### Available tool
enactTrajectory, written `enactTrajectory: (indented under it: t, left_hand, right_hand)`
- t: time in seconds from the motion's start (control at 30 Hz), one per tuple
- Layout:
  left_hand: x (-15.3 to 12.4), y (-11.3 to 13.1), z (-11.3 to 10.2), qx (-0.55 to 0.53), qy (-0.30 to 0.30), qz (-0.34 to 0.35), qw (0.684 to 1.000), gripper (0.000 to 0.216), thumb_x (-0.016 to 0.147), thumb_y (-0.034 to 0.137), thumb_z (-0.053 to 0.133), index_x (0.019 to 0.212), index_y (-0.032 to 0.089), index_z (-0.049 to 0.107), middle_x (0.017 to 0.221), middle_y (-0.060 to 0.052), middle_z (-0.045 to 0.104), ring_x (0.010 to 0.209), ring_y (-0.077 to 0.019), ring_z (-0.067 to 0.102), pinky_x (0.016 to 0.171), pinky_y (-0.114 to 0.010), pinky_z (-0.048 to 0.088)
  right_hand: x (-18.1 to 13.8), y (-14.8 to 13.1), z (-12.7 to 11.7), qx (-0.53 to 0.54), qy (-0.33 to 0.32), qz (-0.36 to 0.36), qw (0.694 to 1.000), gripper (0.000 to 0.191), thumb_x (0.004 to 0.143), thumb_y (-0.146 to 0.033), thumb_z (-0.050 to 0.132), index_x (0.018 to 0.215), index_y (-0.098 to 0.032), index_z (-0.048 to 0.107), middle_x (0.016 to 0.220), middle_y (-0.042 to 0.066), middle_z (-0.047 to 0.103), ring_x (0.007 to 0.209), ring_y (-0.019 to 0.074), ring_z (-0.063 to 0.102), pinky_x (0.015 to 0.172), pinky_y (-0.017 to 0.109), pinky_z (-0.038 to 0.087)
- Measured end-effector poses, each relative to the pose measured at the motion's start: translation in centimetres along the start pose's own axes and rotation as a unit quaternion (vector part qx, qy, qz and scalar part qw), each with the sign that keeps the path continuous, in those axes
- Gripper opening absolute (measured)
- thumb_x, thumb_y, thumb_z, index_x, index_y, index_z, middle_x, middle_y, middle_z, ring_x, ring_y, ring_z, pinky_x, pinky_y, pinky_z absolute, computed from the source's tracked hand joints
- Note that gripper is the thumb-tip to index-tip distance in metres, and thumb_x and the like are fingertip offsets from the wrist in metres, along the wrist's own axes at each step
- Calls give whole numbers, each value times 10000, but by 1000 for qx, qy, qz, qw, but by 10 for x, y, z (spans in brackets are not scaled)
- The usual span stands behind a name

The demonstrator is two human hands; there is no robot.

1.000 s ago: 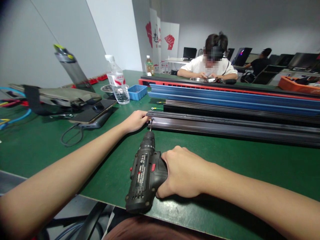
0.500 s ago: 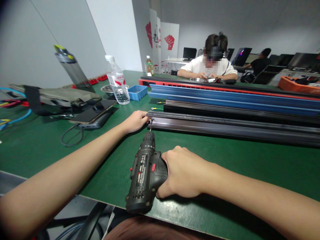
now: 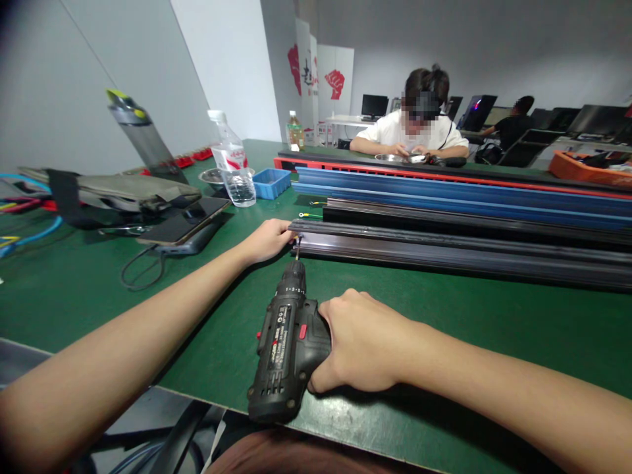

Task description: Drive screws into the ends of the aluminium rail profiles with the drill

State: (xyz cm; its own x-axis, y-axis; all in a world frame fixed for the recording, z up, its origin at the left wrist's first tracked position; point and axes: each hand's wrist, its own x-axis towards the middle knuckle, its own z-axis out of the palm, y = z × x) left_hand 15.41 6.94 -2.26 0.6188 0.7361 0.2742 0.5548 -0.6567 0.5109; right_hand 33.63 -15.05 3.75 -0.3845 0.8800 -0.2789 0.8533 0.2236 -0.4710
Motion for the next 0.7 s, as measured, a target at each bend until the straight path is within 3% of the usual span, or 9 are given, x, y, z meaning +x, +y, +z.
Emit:
enactTrajectory:
  t: [0.7]
  left_hand:
    - [0,0,0,-1,3,-3,1000,322,851,326,403,573,174,456,577,10,484,584,-126,441,582,-244,304]
  right_hand:
    - [0,-1,1,5,1,4,1000,321,586,-453,764,710,-208,596,587,-42,576,473,96,420,429,228,320]
